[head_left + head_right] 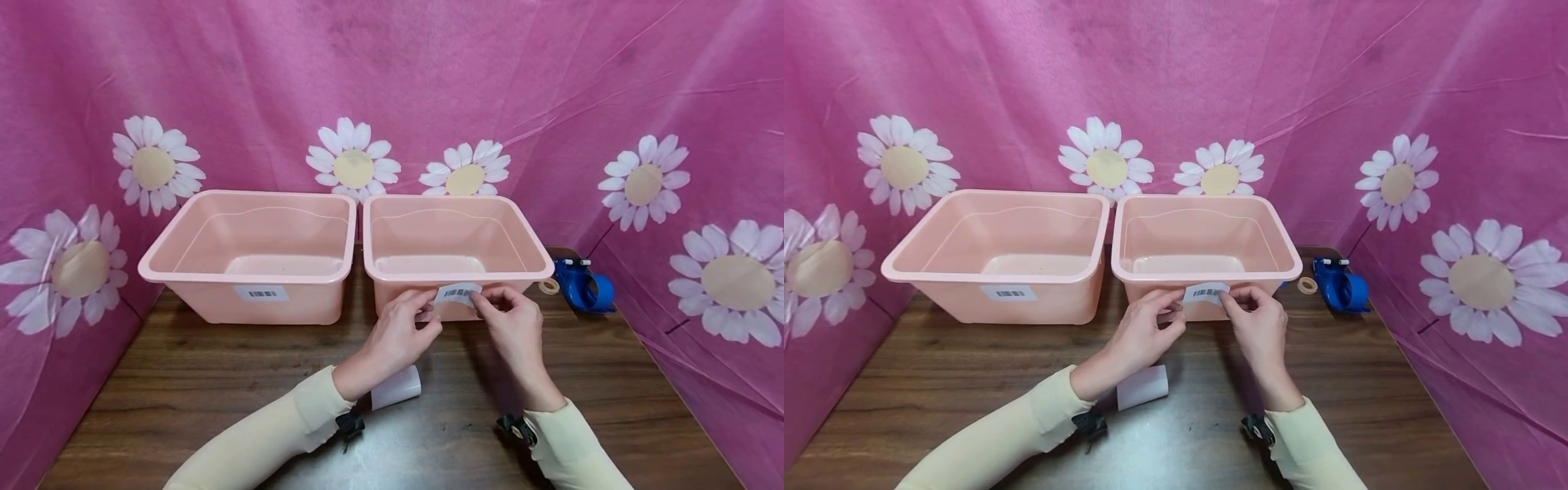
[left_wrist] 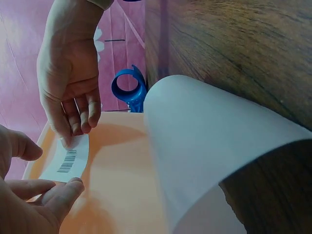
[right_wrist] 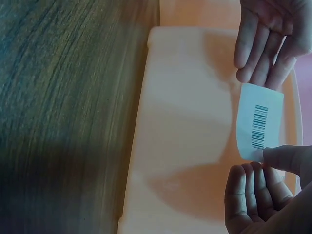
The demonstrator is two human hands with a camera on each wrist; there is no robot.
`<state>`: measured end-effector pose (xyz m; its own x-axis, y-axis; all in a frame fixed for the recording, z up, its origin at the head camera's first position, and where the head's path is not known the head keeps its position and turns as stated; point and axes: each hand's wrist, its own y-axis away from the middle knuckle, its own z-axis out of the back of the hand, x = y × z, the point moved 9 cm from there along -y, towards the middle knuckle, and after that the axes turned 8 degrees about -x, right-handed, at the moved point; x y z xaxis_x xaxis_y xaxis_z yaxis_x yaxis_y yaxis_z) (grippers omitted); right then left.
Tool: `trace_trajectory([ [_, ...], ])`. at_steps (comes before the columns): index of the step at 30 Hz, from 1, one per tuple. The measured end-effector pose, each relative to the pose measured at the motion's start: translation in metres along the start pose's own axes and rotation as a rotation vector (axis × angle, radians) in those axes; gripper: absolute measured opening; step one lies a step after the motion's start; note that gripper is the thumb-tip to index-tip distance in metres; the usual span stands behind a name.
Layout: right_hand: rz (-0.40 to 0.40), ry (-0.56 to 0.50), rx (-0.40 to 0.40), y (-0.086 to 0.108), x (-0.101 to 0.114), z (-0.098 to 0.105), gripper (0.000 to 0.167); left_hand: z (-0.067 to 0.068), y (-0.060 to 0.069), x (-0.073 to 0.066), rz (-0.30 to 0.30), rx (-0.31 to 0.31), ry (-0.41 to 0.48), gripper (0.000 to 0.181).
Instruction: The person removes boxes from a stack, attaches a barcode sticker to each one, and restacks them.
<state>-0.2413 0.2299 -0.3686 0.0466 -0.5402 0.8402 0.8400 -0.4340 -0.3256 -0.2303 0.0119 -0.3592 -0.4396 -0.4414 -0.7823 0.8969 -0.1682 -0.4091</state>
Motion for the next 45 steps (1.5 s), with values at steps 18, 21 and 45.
trace_trajectory([
  [18,0.068,0.099,-0.106,-0.001,0.004,0.001,0.026,-0.001,0.006,0.005,0.019,0.038,-0.044,0.051],
  [21,0.075,0.104,-0.116,-0.001,0.005,0.001,0.025,0.002,0.007,0.006,0.031,0.021,-0.052,0.049],
  [45,0.1,-0.045,0.091,0.014,0.006,-0.011,0.016,-0.023,0.0,-0.012,-0.102,0.208,0.014,0.047],
])
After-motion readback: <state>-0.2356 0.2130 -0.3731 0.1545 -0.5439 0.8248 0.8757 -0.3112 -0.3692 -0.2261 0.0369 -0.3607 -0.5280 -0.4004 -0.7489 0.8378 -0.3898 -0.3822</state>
